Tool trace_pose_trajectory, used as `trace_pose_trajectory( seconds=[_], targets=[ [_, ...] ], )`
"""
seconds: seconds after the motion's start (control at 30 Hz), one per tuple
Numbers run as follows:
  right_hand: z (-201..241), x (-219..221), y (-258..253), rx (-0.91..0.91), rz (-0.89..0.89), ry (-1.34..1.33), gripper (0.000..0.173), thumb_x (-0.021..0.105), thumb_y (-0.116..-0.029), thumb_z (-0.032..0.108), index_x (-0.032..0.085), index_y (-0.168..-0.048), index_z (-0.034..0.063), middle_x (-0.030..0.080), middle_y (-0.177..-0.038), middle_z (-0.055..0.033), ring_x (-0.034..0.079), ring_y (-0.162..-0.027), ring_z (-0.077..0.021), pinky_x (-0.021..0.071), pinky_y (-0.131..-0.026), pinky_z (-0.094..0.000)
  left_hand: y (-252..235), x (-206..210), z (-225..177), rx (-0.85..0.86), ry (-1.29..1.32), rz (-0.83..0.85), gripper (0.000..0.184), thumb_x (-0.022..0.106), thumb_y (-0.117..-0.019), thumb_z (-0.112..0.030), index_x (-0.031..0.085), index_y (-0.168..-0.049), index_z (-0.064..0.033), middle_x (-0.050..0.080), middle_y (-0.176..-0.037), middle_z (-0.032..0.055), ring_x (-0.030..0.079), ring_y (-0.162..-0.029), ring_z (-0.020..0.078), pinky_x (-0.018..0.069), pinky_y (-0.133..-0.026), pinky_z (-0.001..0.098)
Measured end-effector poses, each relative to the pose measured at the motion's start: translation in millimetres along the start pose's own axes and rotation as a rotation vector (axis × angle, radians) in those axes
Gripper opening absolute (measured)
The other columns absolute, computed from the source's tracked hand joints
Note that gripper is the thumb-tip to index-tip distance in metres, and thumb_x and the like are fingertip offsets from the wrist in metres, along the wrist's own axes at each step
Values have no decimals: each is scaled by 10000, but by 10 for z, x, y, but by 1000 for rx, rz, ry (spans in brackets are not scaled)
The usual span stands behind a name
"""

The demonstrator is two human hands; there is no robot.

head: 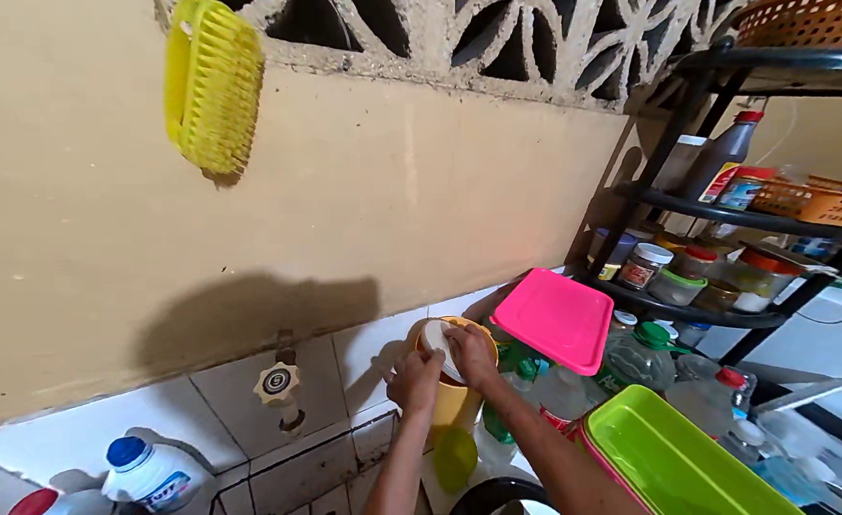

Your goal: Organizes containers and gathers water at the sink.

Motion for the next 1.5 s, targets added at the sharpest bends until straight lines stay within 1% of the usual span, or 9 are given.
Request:
trace_pose_trajectory(
  seconds=[0.27, 0.4, 0.47, 0.6, 0.8, 0.93, 1.1, 1.3, 1.5],
  targets=[
    [715, -933, 76, -369, -296, -94, 299, 528, -1050, 151, 716, -1275, 93, 677, -1149, -218, 637, -1113, -395, 529, -943, -550, 411, -730, -611, 411, 255, -195, 427, 680, -965, -425, 711, -1130, -33, 670, -1184, 214, 583, -1174, 422, 386, -1044, 683],
    [1209, -1429, 447, -622, -623, -79, 299, 563, -1025, 127, 708, -1283, 95, 659, -1168, -182, 638, -1075, -342, 556, -884, -476, 893, -1073, -776, 780, 348, -412, 446, 624, -968, -450, 673, -1173, -57, 574, -1415, 139, 431, -1419, 327, 255, -1201, 596],
    [1247, -1385, 667, -705, -755, -67, 317, 602, -993, 84, 701, -1294, 87, 645, -1234, -199, 633, -1073, -346, 556, -874, -457, 1049, -1064, -710, 795, 404, -433, 396, 625, -978, -364, 656, -1179, -24, 629, -1273, 117, 571, -1230, 234, 449, -1063, 493],
    [835, -744, 812, -473, -342, -107, 303, 626, -966, 50, 715, -1252, 92, 655, -1210, -202, 624, -1135, -399, 560, -894, -557, 964, -627, -107, 464, 558, -172, 259, 591, -1023, -185, 594, -1143, 44, 623, -828, 71, 590, -656, 98, 529, -617, 275],
    [342, -858, 1116, -353, -393, -307, 401, 656, -993, 353, 681, -1362, 199, 517, -1529, -120, 511, -1377, -318, 453, -1103, -535, 1129, -688, 420, 217, 579, -125, 299, 492, -1050, -157, 531, -1249, 64, 608, -970, 112, 637, -739, 119, 572, -664, 300],
    [-793, -1400, 1100, 160, -756, -368, 701, 720, -956, 285, 435, -1521, -17, 301, -1603, -327, 347, -1450, -521, 357, -1149, -642, 1132, -854, 709, 230, 511, -69, 310, 503, -1037, -169, 501, -1227, 75, 589, -927, 63, 627, -707, 83, 575, -666, 285],
    [-1697, -1438, 924, 679, -668, -832, 681, 753, -951, 278, 447, -1463, -50, 579, -1301, -322, 607, -1127, -424, 508, -936, -558, 1054, -817, 881, 169, 538, 8, 278, 535, -1019, -175, 486, -1197, 33, 591, -934, 33, 638, -737, 85, 583, -692, 299],
    [-1803, -1364, 852, 706, -612, -1015, 641, 717, -980, 282, 448, -1465, -37, 612, -1240, -287, 642, -1011, -358, 536, -851, -492, 949, -602, 417, 135, 684, 76, 276, 503, -1052, -176, 503, -1248, 18, 610, -915, 43, 640, -734, 103, 573, -676, 288],
    [-1691, -1328, 1166, 564, -865, -913, 663, 666, -988, 153, 348, -1532, -55, 546, -1346, -340, 593, -1167, -429, 484, -989, -562, 489, 182, -966, 194, 697, 260, 336, 559, -1054, -169, 541, -1309, 49, 671, -1090, 208, 694, -892, 230, 586, -786, 357]
  ],
)
Point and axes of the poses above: each hand's wrist, its own y-axis away from the middle knuckle, its own x-axis out of the palm, z = x × y, the point moved 4 cm from there along -y, towards the middle knuckle
